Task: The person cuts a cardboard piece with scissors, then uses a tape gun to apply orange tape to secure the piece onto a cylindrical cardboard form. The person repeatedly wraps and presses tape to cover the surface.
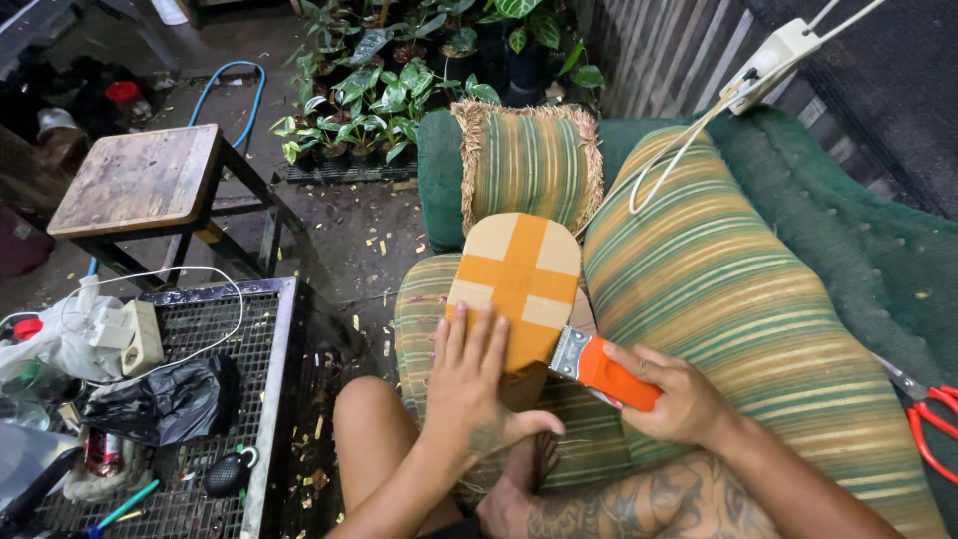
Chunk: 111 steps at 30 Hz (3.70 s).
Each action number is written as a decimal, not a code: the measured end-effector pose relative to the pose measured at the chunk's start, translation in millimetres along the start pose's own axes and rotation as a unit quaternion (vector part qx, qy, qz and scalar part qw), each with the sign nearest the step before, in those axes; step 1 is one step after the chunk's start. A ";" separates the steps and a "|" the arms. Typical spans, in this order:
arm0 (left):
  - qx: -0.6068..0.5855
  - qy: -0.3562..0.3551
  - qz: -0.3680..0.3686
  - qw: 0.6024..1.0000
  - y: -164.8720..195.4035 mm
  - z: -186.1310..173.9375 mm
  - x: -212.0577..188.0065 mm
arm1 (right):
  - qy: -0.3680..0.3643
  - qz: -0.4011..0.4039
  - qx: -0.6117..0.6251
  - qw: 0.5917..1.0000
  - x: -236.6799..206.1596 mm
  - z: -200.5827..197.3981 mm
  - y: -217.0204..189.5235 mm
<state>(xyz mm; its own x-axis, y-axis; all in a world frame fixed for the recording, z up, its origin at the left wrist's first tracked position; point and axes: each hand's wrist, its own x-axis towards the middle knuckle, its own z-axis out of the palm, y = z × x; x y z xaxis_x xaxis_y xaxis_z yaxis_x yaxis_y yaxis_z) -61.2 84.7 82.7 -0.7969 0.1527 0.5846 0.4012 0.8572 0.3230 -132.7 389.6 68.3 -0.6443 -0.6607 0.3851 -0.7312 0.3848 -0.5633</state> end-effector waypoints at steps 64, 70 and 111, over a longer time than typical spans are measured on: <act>0.449 -0.358 0.329 0.750 40.3 67.7 10.2 | -0.024 0.234 -0.387 0.892 85.9 -41.9 -41.9; 0.118 -0.276 0.268 0.915 48.6 66.9 -5.7 | 0.062 0.312 -0.114 0.941 25.6 -84.8 -56.2; -0.588 -0.064 -0.579 0.561 -47.1 -34.6 28.2 | -0.098 -0.008 0.016 0.995 -44.6 -79.3 -8.7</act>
<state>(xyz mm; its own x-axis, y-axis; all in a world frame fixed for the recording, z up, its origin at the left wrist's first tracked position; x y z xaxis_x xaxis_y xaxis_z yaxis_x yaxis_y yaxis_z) -86.9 31.6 109.7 -0.8261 -0.0726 -0.5588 -0.4592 -0.4879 0.7424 -115.3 466.7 114.0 -0.5747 -0.7803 0.2465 -0.7313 0.3546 -0.5826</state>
